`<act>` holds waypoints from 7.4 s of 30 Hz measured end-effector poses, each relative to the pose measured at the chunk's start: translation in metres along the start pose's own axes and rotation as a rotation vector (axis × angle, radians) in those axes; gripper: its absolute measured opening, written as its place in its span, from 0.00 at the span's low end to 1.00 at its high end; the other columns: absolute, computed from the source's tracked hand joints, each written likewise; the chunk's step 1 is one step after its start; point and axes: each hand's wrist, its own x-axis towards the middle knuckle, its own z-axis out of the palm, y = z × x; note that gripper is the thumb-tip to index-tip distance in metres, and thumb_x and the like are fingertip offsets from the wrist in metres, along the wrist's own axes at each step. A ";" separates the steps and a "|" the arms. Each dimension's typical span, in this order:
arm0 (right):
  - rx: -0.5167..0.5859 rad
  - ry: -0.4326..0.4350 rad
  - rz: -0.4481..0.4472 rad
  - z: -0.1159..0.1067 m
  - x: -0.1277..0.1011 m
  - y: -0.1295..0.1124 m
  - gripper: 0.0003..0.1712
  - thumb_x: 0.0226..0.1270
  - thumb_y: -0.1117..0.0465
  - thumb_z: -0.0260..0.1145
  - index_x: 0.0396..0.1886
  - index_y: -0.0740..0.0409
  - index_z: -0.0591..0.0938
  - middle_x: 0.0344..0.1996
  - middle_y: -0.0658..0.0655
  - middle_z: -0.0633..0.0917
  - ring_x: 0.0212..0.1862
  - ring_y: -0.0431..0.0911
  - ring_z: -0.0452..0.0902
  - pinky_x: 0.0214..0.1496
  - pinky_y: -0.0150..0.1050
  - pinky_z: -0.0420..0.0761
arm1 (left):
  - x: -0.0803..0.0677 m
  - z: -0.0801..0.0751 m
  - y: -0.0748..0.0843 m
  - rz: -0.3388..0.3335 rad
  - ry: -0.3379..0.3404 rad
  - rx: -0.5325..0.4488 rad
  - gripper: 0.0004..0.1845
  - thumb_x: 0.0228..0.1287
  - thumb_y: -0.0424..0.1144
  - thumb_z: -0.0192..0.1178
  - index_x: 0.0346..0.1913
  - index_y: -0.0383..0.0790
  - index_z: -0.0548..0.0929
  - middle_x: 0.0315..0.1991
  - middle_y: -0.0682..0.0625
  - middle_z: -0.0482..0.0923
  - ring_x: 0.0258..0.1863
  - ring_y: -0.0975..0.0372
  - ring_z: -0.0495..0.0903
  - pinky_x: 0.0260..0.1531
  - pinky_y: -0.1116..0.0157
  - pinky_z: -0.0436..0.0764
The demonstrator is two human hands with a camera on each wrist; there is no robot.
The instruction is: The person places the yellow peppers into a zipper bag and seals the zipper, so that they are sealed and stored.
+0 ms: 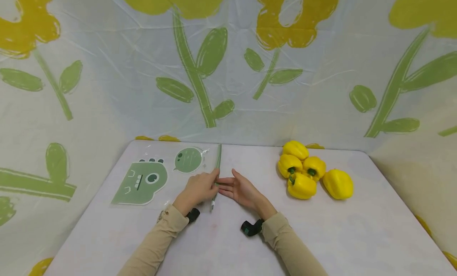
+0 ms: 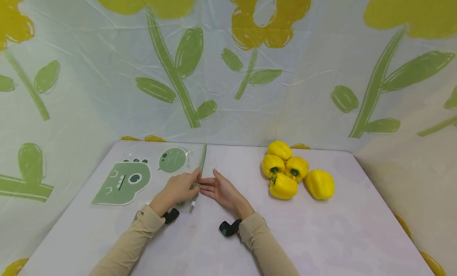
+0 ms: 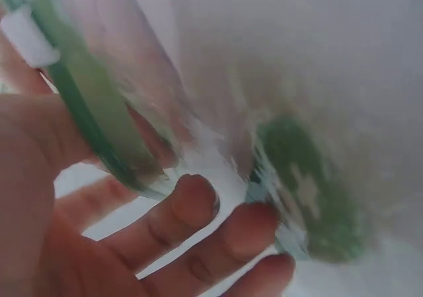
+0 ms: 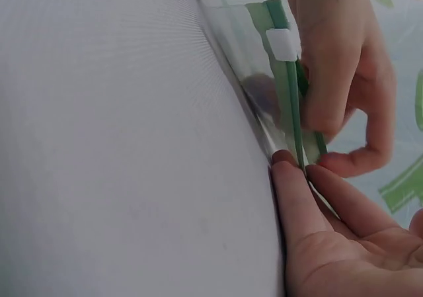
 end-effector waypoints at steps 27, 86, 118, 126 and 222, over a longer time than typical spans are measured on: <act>0.022 -0.028 -0.064 -0.009 -0.002 -0.007 0.41 0.82 0.45 0.30 0.71 0.81 0.53 0.70 0.77 0.60 0.58 0.47 0.78 0.67 0.44 0.69 | -0.001 -0.013 0.010 0.123 0.382 0.216 0.10 0.54 0.40 0.59 0.24 0.44 0.68 0.09 0.56 0.55 0.08 0.66 0.52 0.09 0.69 0.51; -1.575 0.523 -0.240 -0.089 -0.173 -0.095 0.34 0.56 0.58 0.76 0.59 0.69 0.76 0.56 0.68 0.79 0.56 0.64 0.74 0.57 0.62 0.71 | -0.001 -0.011 0.009 0.202 0.587 0.251 0.16 0.45 0.36 0.68 0.23 0.42 0.67 0.10 0.59 0.47 0.13 0.66 0.45 0.11 0.70 0.45; -1.557 0.473 -0.104 -0.079 -0.160 -0.095 0.37 0.51 0.59 0.78 0.60 0.65 0.75 0.54 0.66 0.79 0.52 0.60 0.76 0.56 0.61 0.73 | -0.001 -0.014 0.008 0.190 0.546 0.248 0.16 0.48 0.37 0.67 0.22 0.42 0.67 0.10 0.59 0.48 0.13 0.66 0.44 0.12 0.70 0.45; -1.621 0.449 -0.019 -0.069 -0.153 -0.088 0.44 0.45 0.58 0.79 0.64 0.60 0.74 0.60 0.69 0.75 0.53 0.60 0.76 0.52 0.61 0.74 | 0.000 -0.013 0.009 0.179 0.545 0.257 0.16 0.48 0.37 0.67 0.22 0.42 0.67 0.10 0.59 0.47 0.13 0.66 0.44 0.12 0.70 0.45; -0.754 0.432 -0.144 -0.011 0.063 -0.038 0.41 0.61 0.54 0.69 0.72 0.52 0.65 0.67 0.63 0.71 0.60 0.57 0.71 0.39 0.41 0.75 | -0.001 -0.016 0.015 0.193 0.371 0.215 0.08 0.49 0.40 0.63 0.28 0.44 0.74 0.10 0.58 0.55 0.09 0.64 0.59 0.09 0.65 0.58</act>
